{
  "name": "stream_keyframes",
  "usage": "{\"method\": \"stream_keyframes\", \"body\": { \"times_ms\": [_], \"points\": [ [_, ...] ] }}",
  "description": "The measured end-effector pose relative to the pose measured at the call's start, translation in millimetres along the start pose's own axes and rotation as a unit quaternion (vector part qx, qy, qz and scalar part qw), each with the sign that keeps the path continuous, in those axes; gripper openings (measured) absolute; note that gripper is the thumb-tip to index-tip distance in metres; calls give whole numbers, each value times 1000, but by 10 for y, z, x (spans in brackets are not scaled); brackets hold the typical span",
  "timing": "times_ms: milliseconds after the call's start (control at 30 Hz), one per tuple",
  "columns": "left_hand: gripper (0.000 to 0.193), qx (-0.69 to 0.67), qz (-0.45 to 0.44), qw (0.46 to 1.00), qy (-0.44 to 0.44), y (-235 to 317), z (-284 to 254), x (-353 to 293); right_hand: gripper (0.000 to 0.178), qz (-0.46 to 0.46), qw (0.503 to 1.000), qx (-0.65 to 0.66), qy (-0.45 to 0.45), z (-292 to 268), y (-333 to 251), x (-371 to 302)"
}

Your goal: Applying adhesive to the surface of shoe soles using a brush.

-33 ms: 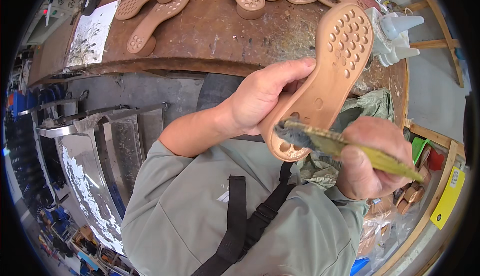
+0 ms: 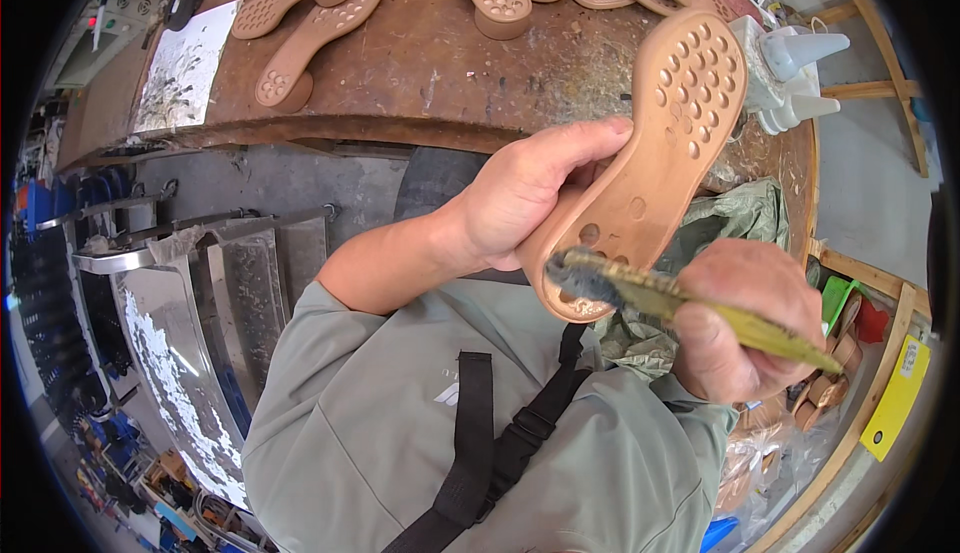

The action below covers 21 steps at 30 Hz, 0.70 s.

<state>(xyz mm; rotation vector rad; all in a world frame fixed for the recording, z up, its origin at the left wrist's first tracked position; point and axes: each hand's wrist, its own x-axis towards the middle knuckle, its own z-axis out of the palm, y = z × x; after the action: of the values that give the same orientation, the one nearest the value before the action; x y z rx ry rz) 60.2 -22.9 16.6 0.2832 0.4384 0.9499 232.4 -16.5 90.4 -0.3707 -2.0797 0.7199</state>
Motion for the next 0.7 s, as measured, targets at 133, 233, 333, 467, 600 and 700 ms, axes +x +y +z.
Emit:
{"method": "stream_keyframes", "body": {
  "times_ms": [133,233,333,467,600,700],
  "points": [
    [42,-7,-40,998,-55,-17,-120,17,22,29,994,66,-82,-1,-17,2],
    [40,-8,-70,996,-56,-19,-95,22,22,19,989,78,-127,-54,4,49],
    [39,-1,-103,993,-60,-33,-89,44,22,-13,988,85,-128,-22,29,82],
    [37,-15,-130,989,-65,-99,-85,96,19,-29,973,84,-213,-181,91,205],
    [36,7,-138,990,-35,-102,-118,63,10,-97,955,112,-258,-101,302,284],
    [36,23,-156,987,-27,-63,-43,45,9,-91,950,136,-266,-259,338,345]
  ]
}}
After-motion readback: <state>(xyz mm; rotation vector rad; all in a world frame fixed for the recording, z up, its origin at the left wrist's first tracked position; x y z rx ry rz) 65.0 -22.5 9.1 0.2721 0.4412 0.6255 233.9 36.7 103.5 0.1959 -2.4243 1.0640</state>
